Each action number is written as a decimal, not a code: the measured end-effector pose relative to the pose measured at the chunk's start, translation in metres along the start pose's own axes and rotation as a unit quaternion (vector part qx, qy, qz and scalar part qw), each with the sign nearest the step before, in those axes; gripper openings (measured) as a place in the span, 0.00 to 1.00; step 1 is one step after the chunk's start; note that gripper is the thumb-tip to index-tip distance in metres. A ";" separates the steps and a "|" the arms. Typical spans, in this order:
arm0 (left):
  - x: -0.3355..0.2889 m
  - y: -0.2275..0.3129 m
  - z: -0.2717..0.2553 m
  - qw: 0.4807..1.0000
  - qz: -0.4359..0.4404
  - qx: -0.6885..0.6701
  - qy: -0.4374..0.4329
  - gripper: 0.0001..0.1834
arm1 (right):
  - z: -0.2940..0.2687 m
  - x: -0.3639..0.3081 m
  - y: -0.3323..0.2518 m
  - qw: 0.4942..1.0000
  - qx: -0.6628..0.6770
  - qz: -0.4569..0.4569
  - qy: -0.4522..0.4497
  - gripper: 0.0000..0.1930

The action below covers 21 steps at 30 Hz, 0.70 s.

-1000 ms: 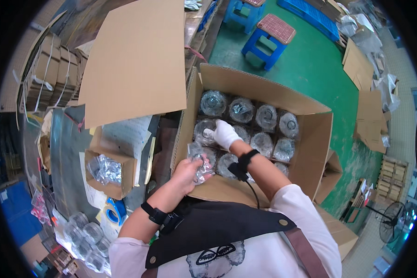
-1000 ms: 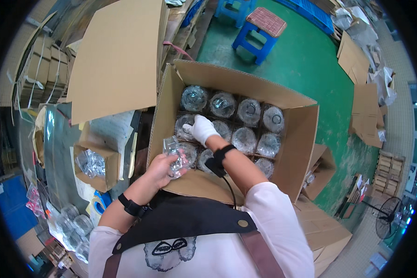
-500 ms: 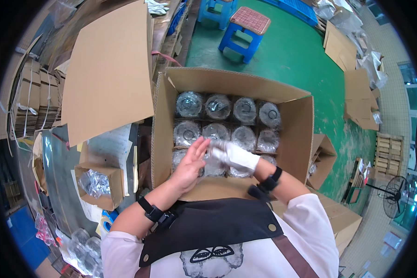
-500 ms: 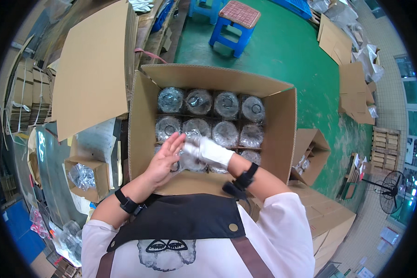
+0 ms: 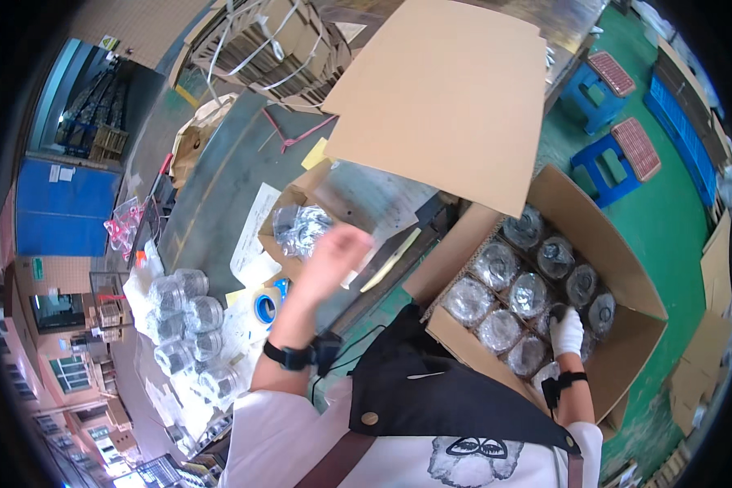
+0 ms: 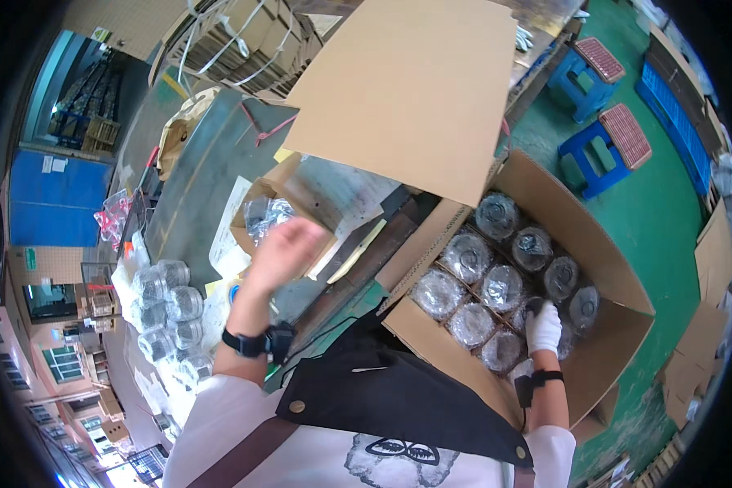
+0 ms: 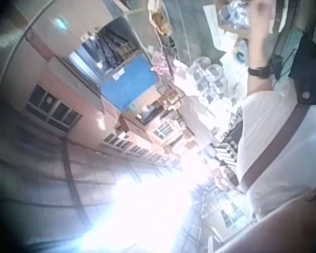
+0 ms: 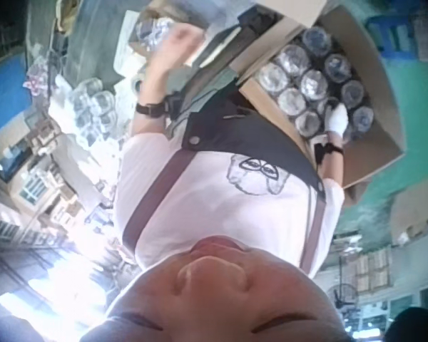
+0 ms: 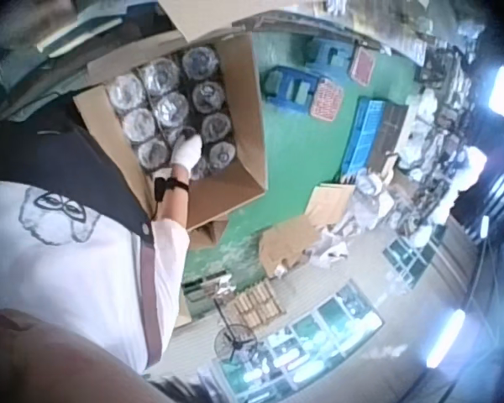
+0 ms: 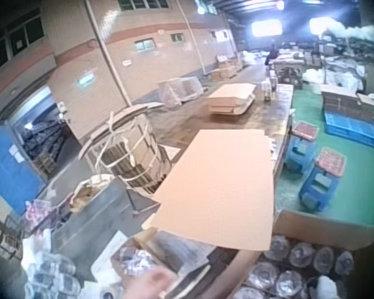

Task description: Packing metal parts into cardboard boxes with dividers and sealing them with tape.

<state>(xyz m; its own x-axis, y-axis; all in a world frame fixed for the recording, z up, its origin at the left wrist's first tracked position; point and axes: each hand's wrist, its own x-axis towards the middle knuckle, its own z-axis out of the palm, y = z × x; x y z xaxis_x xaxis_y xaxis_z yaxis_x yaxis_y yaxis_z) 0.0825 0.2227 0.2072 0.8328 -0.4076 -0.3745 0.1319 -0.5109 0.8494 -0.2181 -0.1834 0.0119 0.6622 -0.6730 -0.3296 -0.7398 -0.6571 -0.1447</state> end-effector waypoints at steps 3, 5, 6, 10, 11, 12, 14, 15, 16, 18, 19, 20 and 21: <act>0.024 -0.088 -0.084 0.916 -0.055 0.329 0.222 0.26 | -0.029 -0.003 -0.013 0.998 -0.030 -0.026 0.052 0.26; 0.030 -0.119 -0.091 0.918 -0.094 0.360 0.138 0.30 | -0.051 -0.002 -0.023 0.996 0.062 -0.043 0.049 0.25; 0.032 -0.132 -0.094 0.910 -0.129 0.390 0.054 0.34 | -0.063 -0.002 -0.027 0.989 0.130 -0.057 0.034 0.24; 0.020 -0.100 -0.072 0.886 -0.172 0.429 0.037 0.35 | -0.109 -0.030 -0.066 0.984 0.177 -0.008 0.031 0.21; 0.012 -0.107 -0.072 0.866 -0.066 0.492 0.065 0.29 | -0.118 -0.036 -0.077 0.975 0.223 -0.021 0.014 0.19; 0.005 -0.113 -0.072 0.867 -0.066 0.489 0.063 0.29 | -0.120 -0.039 -0.081 0.975 0.219 -0.021 0.014 0.19; -0.004 -0.120 -0.080 0.856 0.158 0.469 0.150 0.21 | -0.123 -0.041 -0.091 0.962 0.268 -0.047 -0.029 0.18; -0.003 -0.133 -0.089 0.856 0.157 0.468 0.152 0.21 | -0.123 -0.040 -0.097 0.962 0.268 -0.049 -0.028 0.18; -0.002 -0.154 -0.099 0.938 0.097 0.297 0.150 0.18 | -0.122 -0.039 -0.101 0.952 0.297 -0.066 -0.028 0.18; -0.004 -0.163 -0.111 0.983 0.031 0.112 0.143 0.16 | -0.118 -0.039 -0.109 0.930 0.353 -0.097 -0.031 0.18; -0.002 -0.151 -0.117 0.989 0.014 0.038 0.144 0.15 | -0.122 -0.041 -0.118 0.930 0.353 -0.096 -0.032 0.18; -0.004 -0.144 -0.122 0.988 -0.004 -0.035 0.148 0.14 | -0.131 -0.041 -0.132 0.931 0.341 -0.122 -0.030 0.17; -0.003 -0.152 -0.129 0.988 -0.002 -0.003 0.155 0.15 | -0.138 -0.043 -0.147 0.932 0.330 -0.148 -0.028 0.17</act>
<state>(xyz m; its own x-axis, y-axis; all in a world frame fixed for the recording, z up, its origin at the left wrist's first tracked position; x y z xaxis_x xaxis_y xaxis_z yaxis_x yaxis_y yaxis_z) 0.1293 0.3997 0.1272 0.9566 -0.1536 -0.2476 0.1385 -0.5081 0.8501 -0.1212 -0.1051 0.1764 0.8554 -0.4644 -0.2294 -0.4500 -0.4471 -0.7731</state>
